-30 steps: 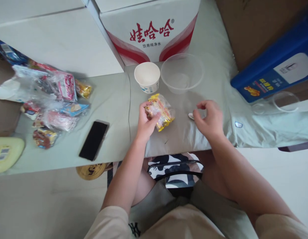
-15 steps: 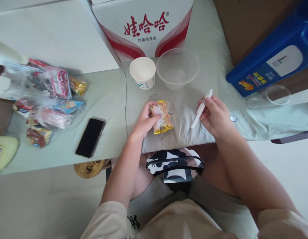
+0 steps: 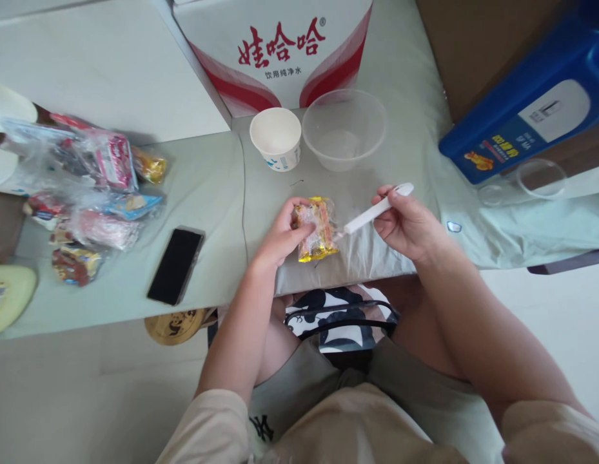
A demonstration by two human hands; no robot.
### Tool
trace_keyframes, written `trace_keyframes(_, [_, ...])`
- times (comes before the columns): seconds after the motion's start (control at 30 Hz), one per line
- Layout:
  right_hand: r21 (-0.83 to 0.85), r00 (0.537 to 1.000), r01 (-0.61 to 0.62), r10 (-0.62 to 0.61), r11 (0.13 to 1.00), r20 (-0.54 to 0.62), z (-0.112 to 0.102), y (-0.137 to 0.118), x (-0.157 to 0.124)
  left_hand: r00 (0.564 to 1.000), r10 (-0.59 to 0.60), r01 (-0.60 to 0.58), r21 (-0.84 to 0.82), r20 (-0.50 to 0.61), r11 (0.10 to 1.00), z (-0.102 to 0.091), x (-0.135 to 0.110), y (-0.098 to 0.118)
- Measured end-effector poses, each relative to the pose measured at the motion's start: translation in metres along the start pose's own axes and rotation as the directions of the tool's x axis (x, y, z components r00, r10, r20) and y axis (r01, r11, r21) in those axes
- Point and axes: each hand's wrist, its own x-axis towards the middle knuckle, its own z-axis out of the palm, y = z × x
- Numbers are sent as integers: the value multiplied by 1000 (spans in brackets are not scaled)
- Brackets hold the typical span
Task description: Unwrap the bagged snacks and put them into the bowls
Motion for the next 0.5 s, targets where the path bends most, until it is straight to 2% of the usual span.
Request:
trace_keyframes(0.1, [-37,990,-100,103,994,94,3,-3,-5,1000,-1,2,38,-28,999,-9,4,0])
trace_keyframes(0.2, [-114,988,-110,121,987,94,6,0,-7,1000,1,0,114,-10,994,-14,5,3])
trace_keyframes(0.3, [-198,987,-95,118,976,108,9,8,-8,987,-51,22,183,155,983,-10,2,5])
trace_keyframes(0.4, [-274,980,-103,145,956,138,13,17,-9,933,-110,32,226,343,974,0,-3,1])
trace_keyframes(0.5, [-351,990,-57,98,934,99,11,19,-6,888,-134,59,180,439,982,6,-9,-5])
